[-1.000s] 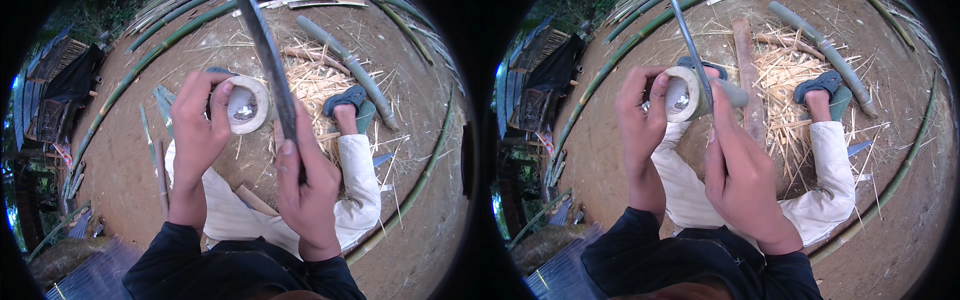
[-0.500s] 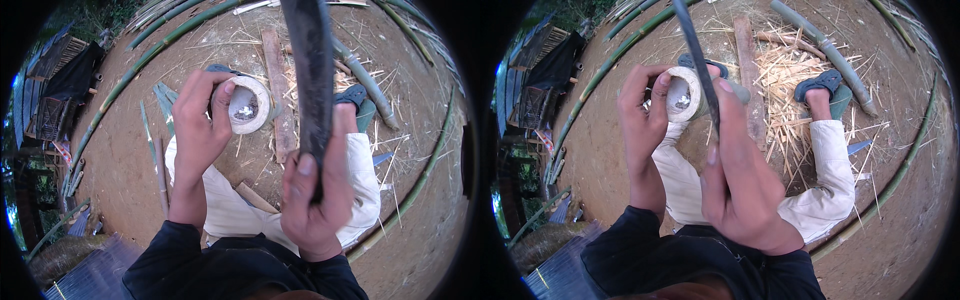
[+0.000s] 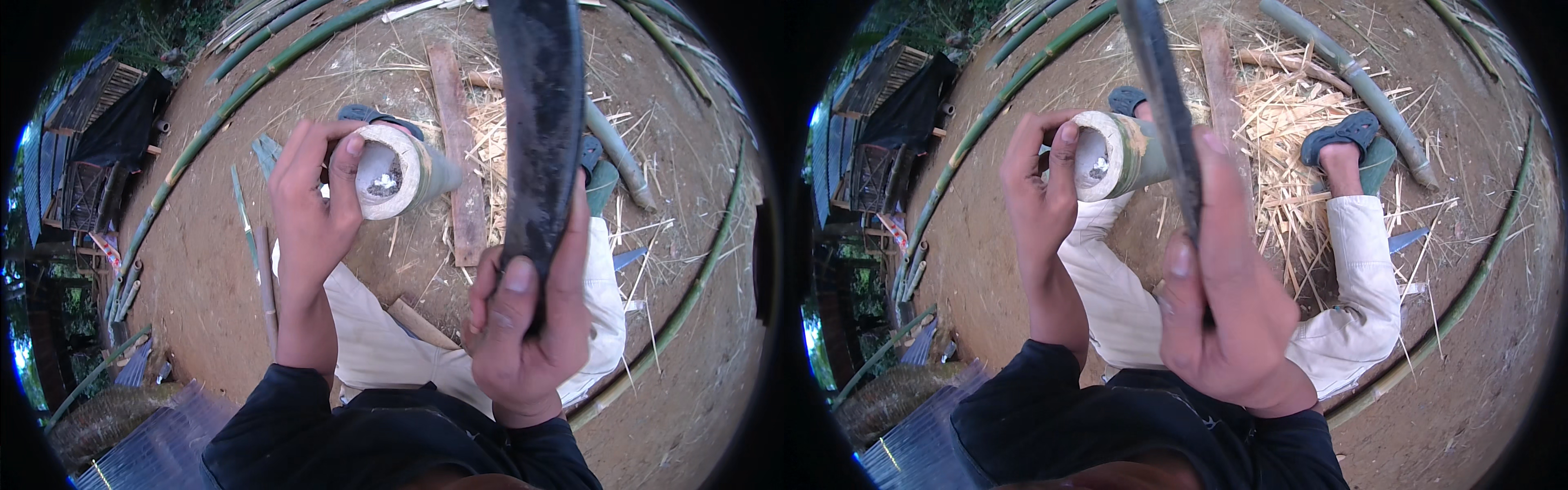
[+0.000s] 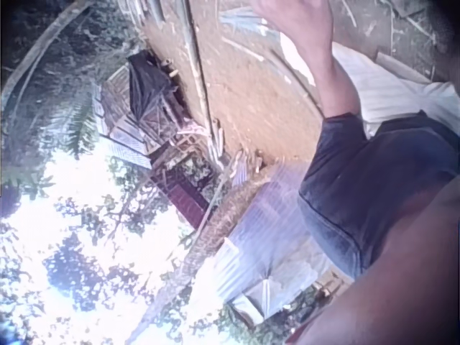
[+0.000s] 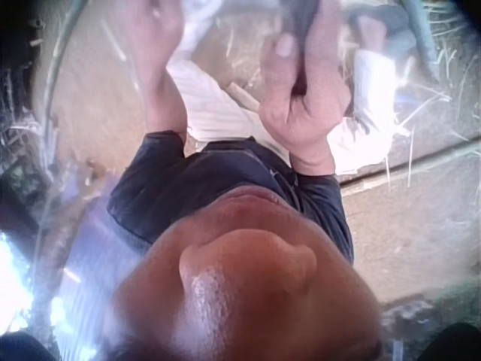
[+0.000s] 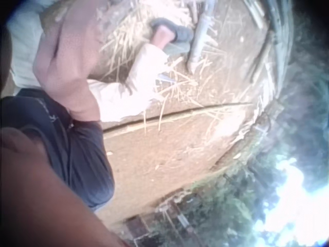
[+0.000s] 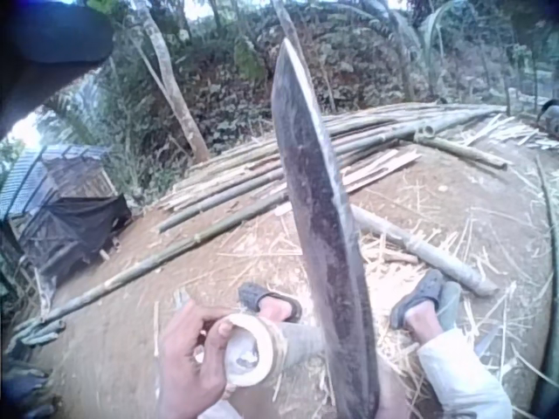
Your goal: The person sits on the ground and uses a knife to shave the outer layer of a bamboo pole, creating a smooth surface. They then use the knife to scrape and clean the inside of the bamboo pole, removing debris.
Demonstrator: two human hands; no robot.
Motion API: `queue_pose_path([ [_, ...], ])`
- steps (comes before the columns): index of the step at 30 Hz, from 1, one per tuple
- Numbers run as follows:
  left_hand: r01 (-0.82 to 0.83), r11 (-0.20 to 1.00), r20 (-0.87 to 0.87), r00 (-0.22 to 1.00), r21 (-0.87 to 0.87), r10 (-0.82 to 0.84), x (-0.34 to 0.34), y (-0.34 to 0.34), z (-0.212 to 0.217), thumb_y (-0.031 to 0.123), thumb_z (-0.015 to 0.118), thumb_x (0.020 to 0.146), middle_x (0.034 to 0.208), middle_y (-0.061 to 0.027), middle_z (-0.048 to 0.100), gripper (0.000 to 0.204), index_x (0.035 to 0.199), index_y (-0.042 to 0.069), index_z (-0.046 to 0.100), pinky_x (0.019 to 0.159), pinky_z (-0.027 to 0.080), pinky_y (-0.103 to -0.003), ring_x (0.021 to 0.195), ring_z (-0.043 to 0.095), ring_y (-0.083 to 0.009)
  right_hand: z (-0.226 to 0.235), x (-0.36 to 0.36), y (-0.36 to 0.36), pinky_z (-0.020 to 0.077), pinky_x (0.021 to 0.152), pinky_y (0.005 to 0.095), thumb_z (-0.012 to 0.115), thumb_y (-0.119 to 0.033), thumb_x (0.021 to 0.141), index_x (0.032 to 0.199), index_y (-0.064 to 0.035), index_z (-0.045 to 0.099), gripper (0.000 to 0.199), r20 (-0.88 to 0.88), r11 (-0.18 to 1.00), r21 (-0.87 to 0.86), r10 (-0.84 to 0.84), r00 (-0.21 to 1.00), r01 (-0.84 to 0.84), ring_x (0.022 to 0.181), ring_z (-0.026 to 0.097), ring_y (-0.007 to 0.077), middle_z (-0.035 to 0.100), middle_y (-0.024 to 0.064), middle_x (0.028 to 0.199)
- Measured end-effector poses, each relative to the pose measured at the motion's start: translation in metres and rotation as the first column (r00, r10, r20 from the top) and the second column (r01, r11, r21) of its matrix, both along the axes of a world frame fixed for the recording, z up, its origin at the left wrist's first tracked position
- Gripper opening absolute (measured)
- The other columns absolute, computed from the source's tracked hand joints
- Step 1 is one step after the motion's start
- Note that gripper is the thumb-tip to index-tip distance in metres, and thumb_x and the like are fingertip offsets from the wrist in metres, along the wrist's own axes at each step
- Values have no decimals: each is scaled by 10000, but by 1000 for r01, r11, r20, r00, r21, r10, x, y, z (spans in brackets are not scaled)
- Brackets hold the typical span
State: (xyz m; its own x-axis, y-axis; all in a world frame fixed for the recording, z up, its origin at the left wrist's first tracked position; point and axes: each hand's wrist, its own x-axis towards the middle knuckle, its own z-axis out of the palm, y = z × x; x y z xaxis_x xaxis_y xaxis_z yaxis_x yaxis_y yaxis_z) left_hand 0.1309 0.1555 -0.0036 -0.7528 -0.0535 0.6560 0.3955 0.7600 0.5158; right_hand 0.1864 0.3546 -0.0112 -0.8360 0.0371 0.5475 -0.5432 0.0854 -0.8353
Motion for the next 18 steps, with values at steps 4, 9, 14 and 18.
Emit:
queue_pose_path([
  [4,3,997,-54,998,-83,-8,-2,-1,0,80,643,977,812,-119,601,98,988,-7,687,632,450,-326,705,596,-236,-19,-13,-6,510,644,289,504,17,1007,1470,85,464,469,127,960,231,132,983,-159,656,591,122,702,198,1174],
  [9,-14,1000,39,999,21,13,5,-1,0,79,645,976,814,-117,602,94,994,0,692,645,453,-323,717,600,-233,-8,-2,-3,500,632,270,504,8,1011,1462,102,462,463,61,992,106,63,996,-69,637,577,96,704,186,1151],
  [14,13,1000,4,1000,-5,-13,3,0,0,77,649,973,820,-112,607,90,991,1,693,645,458,-321,716,599,-229,-21,-14,-7,495,643,261,494,-10,1023,1451,100,473,442,35,966,245,75,997,-81,675,592,94,715,163,1120],
  [18,-10,1000,29,1000,20,9,2,-1,2,72,647,973,825,-113,609,87,989,1,694,643,462,-322,718,605,-228,-26,-10,-2,469,620,237,492,-15,1030,1481,49,470,457,213,971,200,85,973,-129,667,569,76,714,115,1007],
])
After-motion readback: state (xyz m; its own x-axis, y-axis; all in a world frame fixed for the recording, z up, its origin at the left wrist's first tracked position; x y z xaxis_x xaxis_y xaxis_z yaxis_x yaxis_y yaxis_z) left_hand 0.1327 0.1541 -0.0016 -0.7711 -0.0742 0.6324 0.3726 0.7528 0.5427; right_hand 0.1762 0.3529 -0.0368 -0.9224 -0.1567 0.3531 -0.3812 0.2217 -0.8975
